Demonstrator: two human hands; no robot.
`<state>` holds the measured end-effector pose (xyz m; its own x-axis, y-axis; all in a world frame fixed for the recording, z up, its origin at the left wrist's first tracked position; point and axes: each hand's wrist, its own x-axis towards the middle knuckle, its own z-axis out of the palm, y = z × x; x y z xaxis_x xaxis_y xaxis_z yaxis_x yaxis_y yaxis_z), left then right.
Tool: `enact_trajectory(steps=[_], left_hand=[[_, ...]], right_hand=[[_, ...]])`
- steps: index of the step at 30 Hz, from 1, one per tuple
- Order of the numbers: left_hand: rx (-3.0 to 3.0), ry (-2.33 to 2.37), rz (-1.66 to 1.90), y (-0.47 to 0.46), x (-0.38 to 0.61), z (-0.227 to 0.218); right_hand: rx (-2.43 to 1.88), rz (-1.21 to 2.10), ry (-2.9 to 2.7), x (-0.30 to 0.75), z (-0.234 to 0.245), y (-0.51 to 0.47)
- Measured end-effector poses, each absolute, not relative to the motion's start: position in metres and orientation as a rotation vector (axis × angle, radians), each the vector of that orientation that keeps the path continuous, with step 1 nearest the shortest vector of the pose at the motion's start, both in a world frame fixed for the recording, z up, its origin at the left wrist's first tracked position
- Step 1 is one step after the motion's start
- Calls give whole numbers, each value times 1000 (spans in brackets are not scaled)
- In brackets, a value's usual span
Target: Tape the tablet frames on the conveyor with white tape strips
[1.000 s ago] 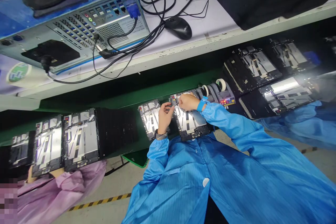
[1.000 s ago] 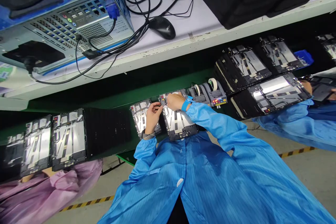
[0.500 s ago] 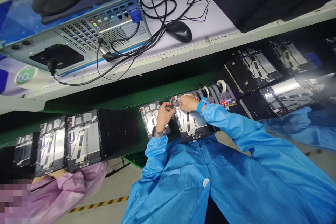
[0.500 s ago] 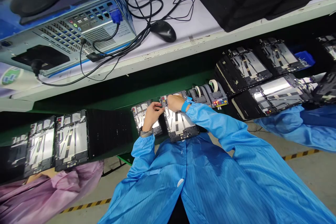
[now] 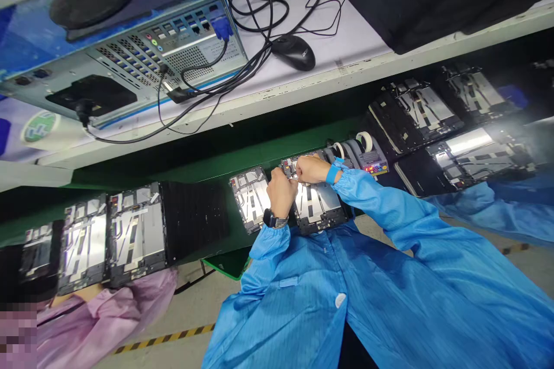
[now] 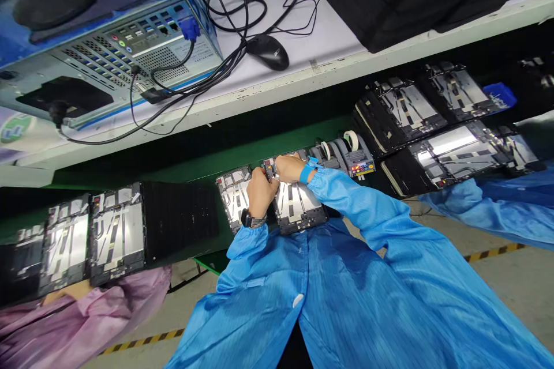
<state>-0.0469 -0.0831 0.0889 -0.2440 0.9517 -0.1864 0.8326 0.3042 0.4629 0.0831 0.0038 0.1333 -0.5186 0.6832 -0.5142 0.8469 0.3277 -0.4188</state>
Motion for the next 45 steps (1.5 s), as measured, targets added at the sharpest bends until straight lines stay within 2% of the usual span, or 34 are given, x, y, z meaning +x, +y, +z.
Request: enact_trajectory(steps=[3, 11, 17, 27, 45], left_hand=[[1574, 2166, 322, -81, -49, 89], [1447, 1884, 605, -83, -79, 72], [1776, 2047, 865, -109, -56, 88], [1753, 2017, 697, -109, -32, 57], [1817, 2077, 666, -105, -13, 71]], right_hand=[[1452, -1031, 2349, 98, 135, 4], [1762, -1400, 2183, 146, 112, -6], [1894, -1242, 2189, 145, 103, -12], [1897, -953, 2229, 137, 105, -18], [1871, -919, 2259, 136, 112, -22]])
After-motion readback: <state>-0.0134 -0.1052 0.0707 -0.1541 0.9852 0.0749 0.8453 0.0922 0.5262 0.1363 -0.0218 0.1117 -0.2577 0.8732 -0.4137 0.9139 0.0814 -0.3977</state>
